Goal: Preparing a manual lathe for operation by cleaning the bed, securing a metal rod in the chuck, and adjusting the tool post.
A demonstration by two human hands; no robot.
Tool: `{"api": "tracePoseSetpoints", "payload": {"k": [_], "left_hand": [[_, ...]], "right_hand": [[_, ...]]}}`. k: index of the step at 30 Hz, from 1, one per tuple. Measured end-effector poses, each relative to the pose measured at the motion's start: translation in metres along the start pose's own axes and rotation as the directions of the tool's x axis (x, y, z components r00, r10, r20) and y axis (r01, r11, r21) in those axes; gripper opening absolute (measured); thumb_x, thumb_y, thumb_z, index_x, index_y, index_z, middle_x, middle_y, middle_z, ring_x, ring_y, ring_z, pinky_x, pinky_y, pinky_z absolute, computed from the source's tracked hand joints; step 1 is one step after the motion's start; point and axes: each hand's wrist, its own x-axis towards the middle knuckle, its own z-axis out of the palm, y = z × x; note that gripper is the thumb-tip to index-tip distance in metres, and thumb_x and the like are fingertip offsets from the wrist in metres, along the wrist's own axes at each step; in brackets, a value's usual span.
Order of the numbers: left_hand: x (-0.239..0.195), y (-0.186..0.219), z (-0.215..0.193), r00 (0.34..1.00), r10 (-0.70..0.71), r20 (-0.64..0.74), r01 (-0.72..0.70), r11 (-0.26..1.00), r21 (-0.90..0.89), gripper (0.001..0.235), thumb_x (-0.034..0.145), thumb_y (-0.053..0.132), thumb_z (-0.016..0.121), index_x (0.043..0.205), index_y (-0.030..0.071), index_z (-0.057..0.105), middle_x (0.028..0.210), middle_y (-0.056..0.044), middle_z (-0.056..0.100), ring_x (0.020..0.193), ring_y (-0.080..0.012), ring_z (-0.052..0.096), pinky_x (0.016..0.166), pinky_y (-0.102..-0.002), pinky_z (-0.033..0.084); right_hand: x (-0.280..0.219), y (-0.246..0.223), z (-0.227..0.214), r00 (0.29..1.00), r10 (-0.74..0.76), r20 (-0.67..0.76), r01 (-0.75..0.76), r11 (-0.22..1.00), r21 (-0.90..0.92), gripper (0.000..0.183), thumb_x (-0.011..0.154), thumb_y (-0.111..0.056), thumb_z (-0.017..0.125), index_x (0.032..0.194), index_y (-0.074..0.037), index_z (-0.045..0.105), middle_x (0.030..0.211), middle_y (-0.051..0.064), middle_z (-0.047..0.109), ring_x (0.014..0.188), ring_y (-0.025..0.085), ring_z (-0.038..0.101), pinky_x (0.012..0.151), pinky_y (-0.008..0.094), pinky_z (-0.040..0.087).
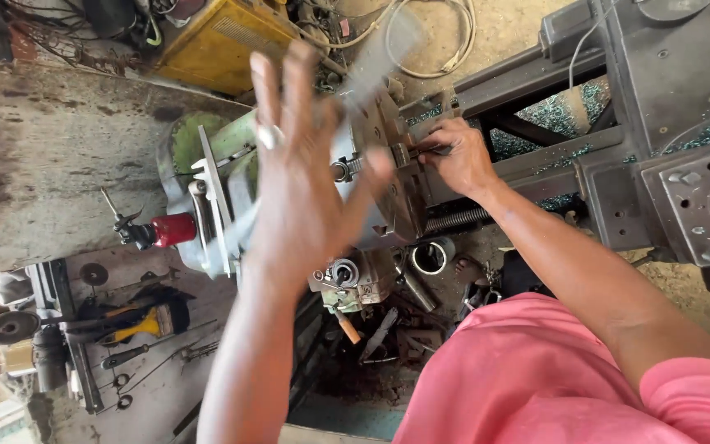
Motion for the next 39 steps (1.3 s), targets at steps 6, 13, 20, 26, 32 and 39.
{"api": "tracePoseSetpoints", "payload": {"k": [6,13,20,26,32,39], "left_hand": [[-0.094,-0.003,-0.044,0.885,-0.424,0.192,0.372,0.892,0.257,0.035,0.089,0.030,0.064,0.111,0.008,0.080,0.170,-0.021,0.018,0.149,-0.0550,-0.017,0.110,-0.085,-0.004],[0.003,-0.038,-0.031,0.966,-0.256,0.050,0.260,0.950,-0.171,0.032,0.106,0.016,0.055,0.125,-0.002,0.074,0.172,-0.017,-0.001,0.156,-0.0346,-0.021,0.120,-0.067,-0.031],[-0.055,-0.011,-0.069,0.892,-0.315,0.325,0.254,0.943,0.217,0.068,0.099,0.057,0.037,0.135,0.000,0.045,0.169,-0.025,0.001,0.148,-0.0557,-0.007,0.116,-0.074,-0.007],[-0.006,-0.014,-0.047,0.965,-0.198,0.173,0.183,0.978,0.097,0.078,0.109,0.062,0.031,0.147,0.006,0.070,0.171,-0.012,-0.015,0.146,-0.0419,-0.034,0.120,-0.080,-0.010],[-0.060,0.010,-0.058,0.898,-0.250,0.361,0.188,0.962,0.197,0.056,0.098,0.053,0.046,0.136,0.011,0.045,0.170,-0.019,0.007,0.147,-0.0582,-0.019,0.112,-0.083,0.001],[-0.016,-0.046,-0.016,0.974,-0.210,0.080,0.207,0.977,0.050,0.069,0.115,0.059,0.039,0.156,0.013,0.069,0.172,0.004,-0.023,0.152,-0.0334,-0.036,0.130,-0.072,-0.017]], "right_hand": [[0.008,-0.006,-0.006,0.985,0.135,0.104,-0.140,0.989,0.044,0.022,0.079,-0.008,0.089,0.098,-0.018,0.083,0.106,0.001,0.075,0.104,0.020,0.057,0.092,0.033,0.048],[0.006,0.014,0.001,0.999,-0.002,0.043,0.001,1.000,0.021,0.024,0.077,-0.007,0.093,0.097,-0.018,0.083,0.097,-0.002,0.072,0.097,0.017,0.058,0.088,0.031,0.048],[0.010,0.004,-0.007,0.998,0.016,0.065,-0.018,0.999,0.028,0.020,0.079,-0.004,0.090,0.095,-0.013,0.083,0.102,0.003,0.074,0.101,0.021,0.060,0.088,0.035,0.052],[0.008,0.018,0.002,0.998,-0.050,0.044,0.050,0.999,-0.014,0.020,0.078,-0.008,0.092,0.094,-0.016,0.084,0.099,0.000,0.073,0.098,0.020,0.061,0.089,0.034,0.049],[0.008,0.000,-0.003,0.987,0.126,0.099,-0.127,0.992,0.004,0.019,0.081,-0.007,0.088,0.096,-0.018,0.083,0.105,0.001,0.074,0.102,0.020,0.058,0.090,0.036,0.049],[0.004,-0.001,-0.005,0.997,0.024,0.067,-0.025,1.000,0.013,0.019,0.080,-0.006,0.091,0.093,-0.017,0.083,0.104,0.001,0.073,0.107,0.020,0.059,0.094,0.037,0.049]]}}
